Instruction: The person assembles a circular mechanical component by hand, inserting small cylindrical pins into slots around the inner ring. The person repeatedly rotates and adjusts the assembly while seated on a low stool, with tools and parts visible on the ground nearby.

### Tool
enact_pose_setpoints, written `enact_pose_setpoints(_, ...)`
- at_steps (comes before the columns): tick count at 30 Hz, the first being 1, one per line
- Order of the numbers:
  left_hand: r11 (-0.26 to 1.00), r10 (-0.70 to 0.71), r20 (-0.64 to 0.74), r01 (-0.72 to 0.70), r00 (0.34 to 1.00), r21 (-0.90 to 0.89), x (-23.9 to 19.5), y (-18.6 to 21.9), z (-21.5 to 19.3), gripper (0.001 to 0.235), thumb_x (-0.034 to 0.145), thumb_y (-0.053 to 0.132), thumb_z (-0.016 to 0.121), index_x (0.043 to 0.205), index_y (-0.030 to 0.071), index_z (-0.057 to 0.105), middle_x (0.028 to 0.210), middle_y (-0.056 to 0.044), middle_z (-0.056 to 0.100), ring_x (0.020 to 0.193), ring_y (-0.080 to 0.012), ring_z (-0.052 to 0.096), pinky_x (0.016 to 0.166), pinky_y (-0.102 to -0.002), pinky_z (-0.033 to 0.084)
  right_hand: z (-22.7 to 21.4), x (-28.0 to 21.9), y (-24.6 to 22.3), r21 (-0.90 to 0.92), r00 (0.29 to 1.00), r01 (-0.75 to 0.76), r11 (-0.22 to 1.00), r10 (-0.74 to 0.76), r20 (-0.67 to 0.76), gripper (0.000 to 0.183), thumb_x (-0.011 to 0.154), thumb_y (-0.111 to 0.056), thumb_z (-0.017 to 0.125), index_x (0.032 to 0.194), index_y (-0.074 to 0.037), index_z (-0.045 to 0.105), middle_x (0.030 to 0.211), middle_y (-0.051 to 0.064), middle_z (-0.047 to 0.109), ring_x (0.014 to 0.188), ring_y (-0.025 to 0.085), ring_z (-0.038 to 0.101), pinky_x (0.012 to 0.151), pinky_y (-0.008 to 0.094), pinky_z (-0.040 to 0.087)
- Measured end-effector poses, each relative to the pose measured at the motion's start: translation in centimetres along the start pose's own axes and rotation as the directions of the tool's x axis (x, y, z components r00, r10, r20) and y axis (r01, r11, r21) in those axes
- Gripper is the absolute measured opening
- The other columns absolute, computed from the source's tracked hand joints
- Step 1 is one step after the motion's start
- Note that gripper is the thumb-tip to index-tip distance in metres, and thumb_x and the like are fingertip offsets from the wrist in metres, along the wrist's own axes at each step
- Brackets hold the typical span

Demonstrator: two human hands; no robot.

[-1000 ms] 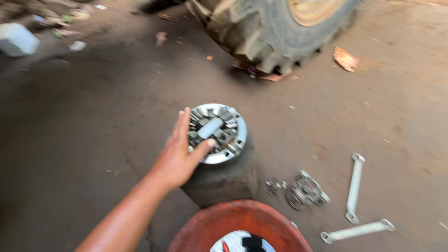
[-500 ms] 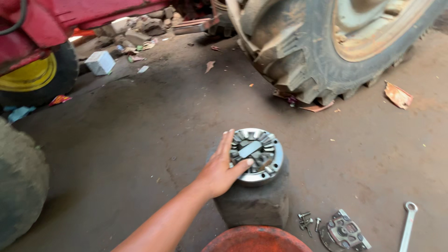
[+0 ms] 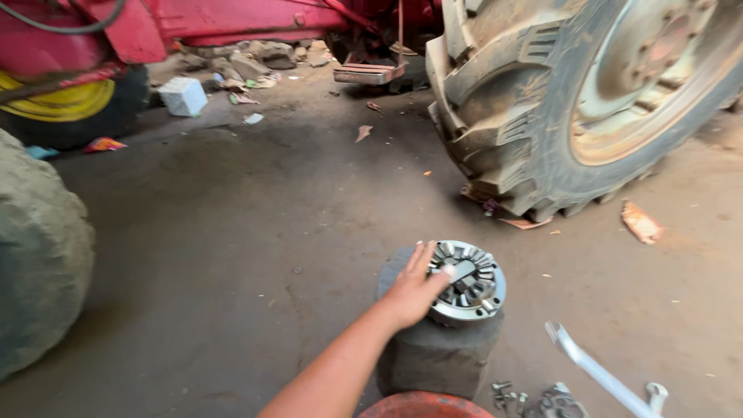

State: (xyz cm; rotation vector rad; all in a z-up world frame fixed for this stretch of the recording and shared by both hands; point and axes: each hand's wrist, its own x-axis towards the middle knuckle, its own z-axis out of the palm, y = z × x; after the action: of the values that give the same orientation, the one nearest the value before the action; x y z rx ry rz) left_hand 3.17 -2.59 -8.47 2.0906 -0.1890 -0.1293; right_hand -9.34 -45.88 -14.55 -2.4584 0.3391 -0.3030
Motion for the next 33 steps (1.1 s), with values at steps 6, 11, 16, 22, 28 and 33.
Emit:
enact_pose_setpoints(6,0.950,0.064,-0.052,-0.077,0.997,-0.303,1.0,-2.0,0.1,0.072,0.098,0.054,0.046,0.158,0.016,0.038,0.173,-0.006,0.020,0.158,-0.0233,0.025,0.124,-0.035,0.022,-7.6,0.9,-10.8,-0.043,0.786,0.615,0.787,-0.616,-0.045,0.046,0.076,-0.028,0.079,0.122,-0.024,0.078,0.096,0.002,0.085,0.086,0.018,0.077,0.080,0.035,0.062)
enact_pose_setpoints(11,0.976,0.034,-0.060,-0.046,0.998,-0.214,0.3,-1.4,0.4,0.072,0.096,0.054,0.050,0.158,0.019,0.037,0.172,-0.004,0.019,0.156,-0.0239,0.026,0.122,-0.035,0.025,-9.9,-0.2,-26.1,-0.556,0.942,0.314,0.770,-0.178,0.285,0.032,0.085,-0.047,0.075,0.115,-0.038,0.078,0.098,-0.007,0.083,0.087,0.017,0.079,0.079,0.034,0.062)
enact_pose_setpoints(16,0.989,-0.011,-0.036,0.005,0.999,-0.145,-0.3,0.0,-0.1,0.073,0.095,0.053,0.048,0.160,0.024,0.031,0.173,0.001,0.016,0.155,-0.0248,0.026,0.122,-0.037,0.026,-11.5,-1.1,-39.5,-0.759,0.891,0.389,0.522,-0.006,0.454,0.029,0.091,-0.051,0.062,0.114,-0.037,0.076,0.097,-0.003,0.082,0.092,0.021,0.077,0.083,0.037,0.062)
enact_pose_setpoints(22,0.997,-0.046,-0.023,0.044,0.999,-0.068,-0.2,0.5,0.2,0.073,0.096,0.055,0.045,0.161,0.027,0.027,0.173,0.004,0.013,0.155,-0.0280,0.026,0.123,-0.040,0.024,-8.5,0.5,-45.1,-0.728,0.759,0.651,0.214,-0.179,0.626,0.020,0.091,-0.031,0.065,0.095,-0.020,0.081,0.095,0.008,0.077,0.094,0.029,0.074,0.083,0.044,0.059)
enact_pose_setpoints(28,0.998,-0.047,-0.065,0.044,0.997,-0.050,-0.2,0.1,0.4,0.072,0.096,0.057,0.044,0.161,0.028,0.029,0.173,0.004,0.016,0.153,-0.0324,0.029,0.123,-0.041,0.025,-6.0,3.9,-47.2,-0.621,0.671,0.740,0.256,-0.239,0.701,0.024,0.082,-0.030,0.073,0.105,-0.029,0.077,0.103,0.005,0.076,0.102,0.029,0.071,0.086,0.046,0.057)
enact_pose_setpoints(33,0.998,-0.005,-0.096,-0.002,0.995,-0.070,0.0,-0.1,0.9,0.071,0.098,0.057,0.043,0.161,0.027,0.030,0.172,0.001,0.016,0.153,-0.0359,0.027,0.123,-0.042,0.024,-9.9,3.4,-43.3,-0.703,0.837,0.535,0.469,-0.183,0.515,0.028,0.087,-0.047,0.069,0.106,-0.031,0.080,0.097,0.006,0.079,0.096,0.026,0.075,0.087,0.043,0.059)
